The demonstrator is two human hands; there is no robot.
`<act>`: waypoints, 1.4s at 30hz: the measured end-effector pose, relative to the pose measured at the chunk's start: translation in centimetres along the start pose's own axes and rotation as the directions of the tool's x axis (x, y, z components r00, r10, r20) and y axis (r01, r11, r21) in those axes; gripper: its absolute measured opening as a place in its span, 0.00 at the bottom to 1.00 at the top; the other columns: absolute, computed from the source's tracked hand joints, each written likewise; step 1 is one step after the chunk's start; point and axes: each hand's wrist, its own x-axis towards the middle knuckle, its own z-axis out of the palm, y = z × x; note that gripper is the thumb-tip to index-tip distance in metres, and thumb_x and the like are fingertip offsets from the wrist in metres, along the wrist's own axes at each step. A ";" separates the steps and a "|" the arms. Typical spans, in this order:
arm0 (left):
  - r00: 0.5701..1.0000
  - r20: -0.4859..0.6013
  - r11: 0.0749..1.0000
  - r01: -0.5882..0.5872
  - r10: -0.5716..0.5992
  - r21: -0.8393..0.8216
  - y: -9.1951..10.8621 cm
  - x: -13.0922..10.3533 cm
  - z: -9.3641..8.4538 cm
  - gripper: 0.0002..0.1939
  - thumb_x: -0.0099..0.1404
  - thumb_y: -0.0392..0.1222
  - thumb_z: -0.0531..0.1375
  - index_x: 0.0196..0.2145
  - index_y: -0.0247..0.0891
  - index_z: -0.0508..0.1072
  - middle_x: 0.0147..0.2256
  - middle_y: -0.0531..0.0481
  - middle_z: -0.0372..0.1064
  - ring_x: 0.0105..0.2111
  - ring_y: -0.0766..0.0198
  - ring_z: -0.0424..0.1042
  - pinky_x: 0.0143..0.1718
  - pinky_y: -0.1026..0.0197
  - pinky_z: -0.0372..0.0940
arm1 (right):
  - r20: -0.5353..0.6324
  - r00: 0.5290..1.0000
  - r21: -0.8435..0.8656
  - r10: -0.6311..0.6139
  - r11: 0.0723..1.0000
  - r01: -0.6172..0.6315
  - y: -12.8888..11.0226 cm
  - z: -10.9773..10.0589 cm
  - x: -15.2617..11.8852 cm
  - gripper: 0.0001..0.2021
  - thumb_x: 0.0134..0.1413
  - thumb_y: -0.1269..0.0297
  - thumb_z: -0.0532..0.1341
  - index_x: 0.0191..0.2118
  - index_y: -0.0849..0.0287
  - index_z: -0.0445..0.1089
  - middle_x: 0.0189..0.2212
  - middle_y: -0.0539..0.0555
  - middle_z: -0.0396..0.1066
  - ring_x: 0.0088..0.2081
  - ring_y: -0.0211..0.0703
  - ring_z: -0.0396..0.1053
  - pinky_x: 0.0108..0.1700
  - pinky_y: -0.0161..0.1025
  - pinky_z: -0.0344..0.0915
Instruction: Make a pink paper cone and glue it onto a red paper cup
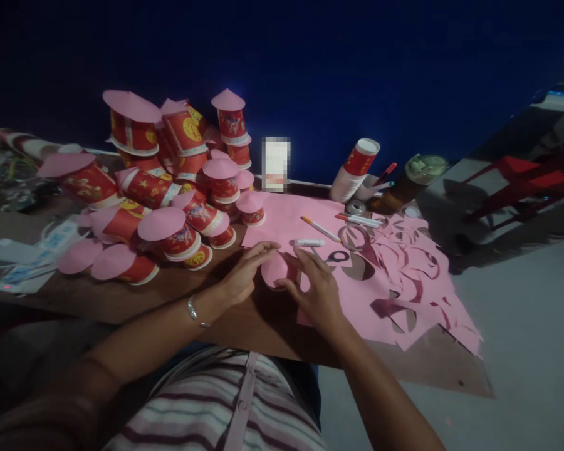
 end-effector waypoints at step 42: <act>0.993 0.104 0.982 -0.067 0.049 0.174 0.0 -0.5 -1.5 0.14 0.63 0.48 0.67 0.45 0.40 0.77 0.47 0.48 0.72 0.54 0.56 0.66 0.60 0.55 0.55 | 0.014 0.996 0.015 0.087 0.996 -0.088 -1.0 0.6 -0.4 0.38 0.59 0.50 0.68 0.70 0.49 0.55 0.59 0.61 0.72 0.60 0.60 0.69 0.59 0.59 0.69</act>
